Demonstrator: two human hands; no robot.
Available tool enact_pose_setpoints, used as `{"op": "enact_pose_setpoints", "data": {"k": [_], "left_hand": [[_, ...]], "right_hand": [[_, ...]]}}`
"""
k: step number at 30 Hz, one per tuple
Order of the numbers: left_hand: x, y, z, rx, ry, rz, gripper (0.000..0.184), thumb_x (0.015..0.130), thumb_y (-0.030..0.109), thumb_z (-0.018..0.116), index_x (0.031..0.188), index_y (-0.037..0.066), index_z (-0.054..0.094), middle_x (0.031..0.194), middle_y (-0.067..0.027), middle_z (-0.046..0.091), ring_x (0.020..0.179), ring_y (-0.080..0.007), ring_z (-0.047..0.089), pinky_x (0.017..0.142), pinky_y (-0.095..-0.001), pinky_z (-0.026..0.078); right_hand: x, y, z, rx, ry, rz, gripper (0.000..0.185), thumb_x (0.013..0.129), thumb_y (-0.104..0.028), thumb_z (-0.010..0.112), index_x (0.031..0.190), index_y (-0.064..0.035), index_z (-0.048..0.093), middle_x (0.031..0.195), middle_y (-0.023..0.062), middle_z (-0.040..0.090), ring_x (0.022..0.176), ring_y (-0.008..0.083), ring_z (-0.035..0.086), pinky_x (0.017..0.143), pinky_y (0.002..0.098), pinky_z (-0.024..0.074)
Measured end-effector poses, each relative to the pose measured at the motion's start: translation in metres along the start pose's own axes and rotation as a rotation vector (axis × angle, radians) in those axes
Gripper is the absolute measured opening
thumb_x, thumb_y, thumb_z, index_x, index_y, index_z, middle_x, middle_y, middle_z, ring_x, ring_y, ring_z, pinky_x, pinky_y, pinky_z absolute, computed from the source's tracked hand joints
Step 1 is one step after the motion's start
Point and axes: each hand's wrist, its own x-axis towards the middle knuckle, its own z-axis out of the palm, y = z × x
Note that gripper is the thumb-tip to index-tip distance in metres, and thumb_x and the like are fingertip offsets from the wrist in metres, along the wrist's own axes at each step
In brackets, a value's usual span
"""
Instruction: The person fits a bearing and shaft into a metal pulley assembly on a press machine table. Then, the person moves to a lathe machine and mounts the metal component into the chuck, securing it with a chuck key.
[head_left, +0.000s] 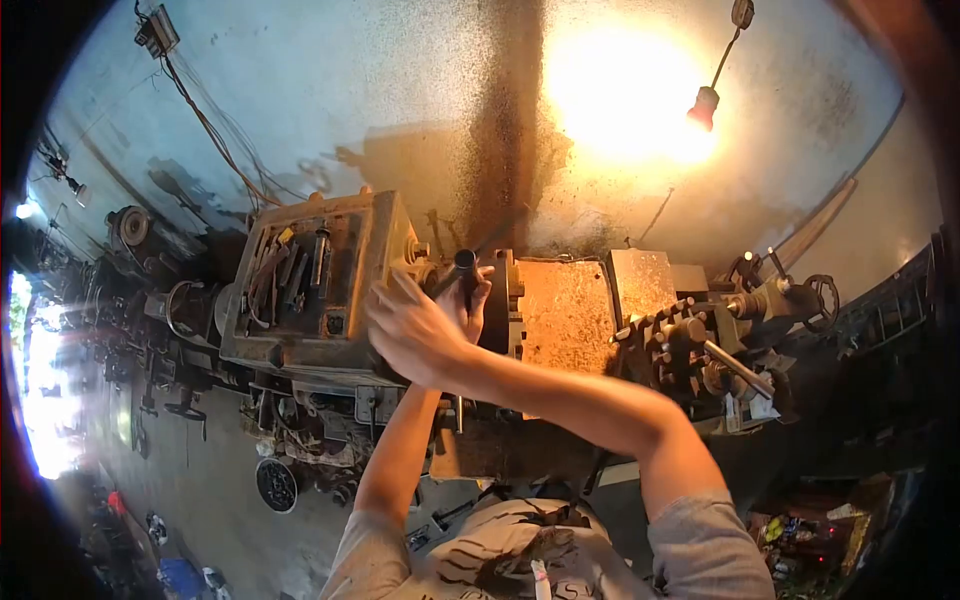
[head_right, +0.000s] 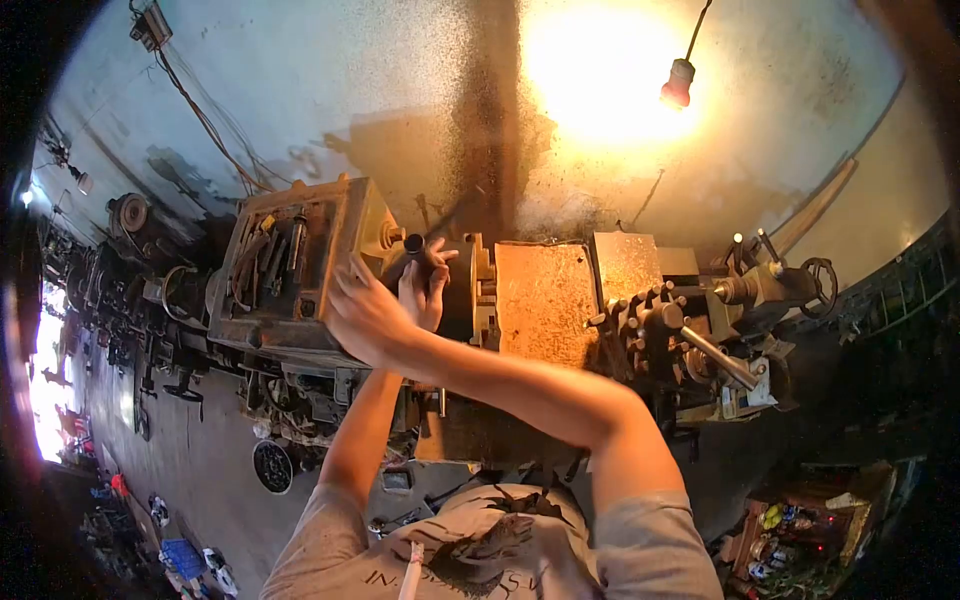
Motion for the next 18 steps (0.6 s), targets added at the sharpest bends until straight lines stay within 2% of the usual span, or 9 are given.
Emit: {"op": "enact_pose_setpoints", "data": {"k": [2, 4, 6, 8, 11, 14, 15, 17, 18], "left_hand": [[-0.008, -0.037, 0.013, -0.052, 0.037, 0.050, 0.034, 0.099, 0.023, 0.048, 0.126, 0.003, 0.054, 0.096, -0.0094, 0.066, 0.079, -0.0177, 0.056, 0.068, -0.0321, 0.046], [0.000, -0.008, 0.003, -0.110, 0.080, 0.026, 0.030, 0.094, 0.025, 0.052, 0.108, -0.002, 0.056, 0.105, -0.0262, 0.059, 0.087, -0.0450, 0.057, 0.076, -0.0469, 0.047], [0.000, -0.009, 0.002, -0.170, -0.015, -0.176, 0.031, 0.094, 0.023, 0.051, 0.113, -0.002, 0.055, 0.107, -0.0270, 0.058, 0.092, -0.0444, 0.056, 0.076, -0.0483, 0.046], [-0.006, -0.016, 0.007, -0.143, 0.050, -0.047, 0.031, 0.095, 0.023, 0.050, 0.114, -0.001, 0.055, 0.103, -0.0226, 0.060, 0.090, -0.0425, 0.057, 0.076, -0.0463, 0.046], [-0.004, -0.018, 0.008, -0.092, 0.084, 0.063, 0.032, 0.097, 0.026, 0.050, 0.115, 0.001, 0.056, 0.103, -0.0173, 0.063, 0.088, -0.0387, 0.059, 0.077, -0.0433, 0.047], [0.000, -0.013, 0.005, 0.066, 0.091, 0.158, 0.037, 0.096, 0.034, 0.051, 0.118, 0.004, 0.056, 0.107, -0.0150, 0.065, 0.084, -0.0299, 0.059, 0.077, -0.0394, 0.047], [0.000, -0.014, 0.005, 0.119, 0.085, 0.172, 0.040, 0.096, 0.037, 0.052, 0.119, 0.005, 0.056, 0.108, -0.0148, 0.065, 0.082, -0.0271, 0.058, 0.076, -0.0385, 0.047], [-0.007, -0.037, 0.018, 0.003, 0.140, 0.192, 0.039, 0.096, 0.036, 0.052, 0.119, 0.004, 0.056, 0.106, -0.0135, 0.066, 0.082, -0.0272, 0.058, 0.075, -0.0388, 0.047], [-0.004, -0.028, 0.014, -0.024, 0.139, 0.147, 0.037, 0.097, 0.033, 0.051, 0.119, 0.004, 0.056, 0.104, -0.0123, 0.067, 0.081, -0.0256, 0.059, 0.075, -0.0373, 0.047]], "right_hand": [[-0.079, 0.011, -0.024, 0.135, 0.405, -0.277, 0.033, 0.099, -0.020, 0.045, 0.126, -0.0053, 0.056, 0.129, 0.0121, 0.057, 0.123, 0.0287, 0.051, 0.106, 0.0458, 0.0392], [-0.087, 0.052, -0.034, 0.406, 0.492, 0.304, 0.036, 0.096, -0.027, 0.047, 0.117, -0.0016, 0.061, 0.125, 0.0156, 0.059, 0.121, 0.0264, 0.053, 0.102, 0.0424, 0.0417], [-0.061, 0.087, -0.044, 1.313, 0.946, 0.849, 0.042, 0.098, -0.034, 0.044, 0.110, 0.0018, 0.064, 0.114, 0.0166, 0.064, 0.109, 0.0224, 0.060, 0.094, 0.0379, 0.0482], [0.005, 0.142, -0.034, 1.166, 0.368, 1.318, 0.038, 0.092, -0.037, 0.051, 0.090, -0.0016, 0.066, 0.082, 0.0088, 0.067, 0.068, 0.0167, 0.064, 0.060, 0.0345, 0.0543], [0.087, 0.112, -0.043, 0.251, -0.495, 0.556, 0.019, 0.082, -0.021, 0.058, 0.091, -0.0080, 0.069, 0.074, 0.0088, 0.067, 0.057, 0.0205, 0.063, 0.053, 0.0324, 0.0528], [0.059, 0.000, -0.042, -0.233, -0.430, 0.204, 0.022, 0.076, -0.020, 0.064, 0.094, -0.0107, 0.071, 0.105, 0.0145, 0.067, 0.102, 0.0249, 0.063, 0.093, 0.0496, 0.0453], [0.023, -0.012, -0.029, -0.360, -0.107, -0.002, 0.025, 0.077, -0.021, 0.065, 0.100, -0.0136, 0.071, 0.110, 0.0126, 0.065, 0.116, 0.0305, 0.055, 0.104, 0.0556, 0.0327], [-0.054, -0.003, -0.038, 0.067, 0.288, -0.199, 0.030, 0.083, -0.019, 0.060, 0.111, -0.0128, 0.068, 0.119, 0.0130, 0.062, 0.125, 0.0357, 0.047, 0.109, 0.0558, 0.0271], [-0.084, 0.015, -0.022, -0.200, 0.233, 0.125, 0.031, 0.089, -0.021, 0.055, 0.117, -0.0113, 0.064, 0.126, 0.0136, 0.057, 0.123, 0.0346, 0.050, 0.105, 0.0516, 0.0355]]}}
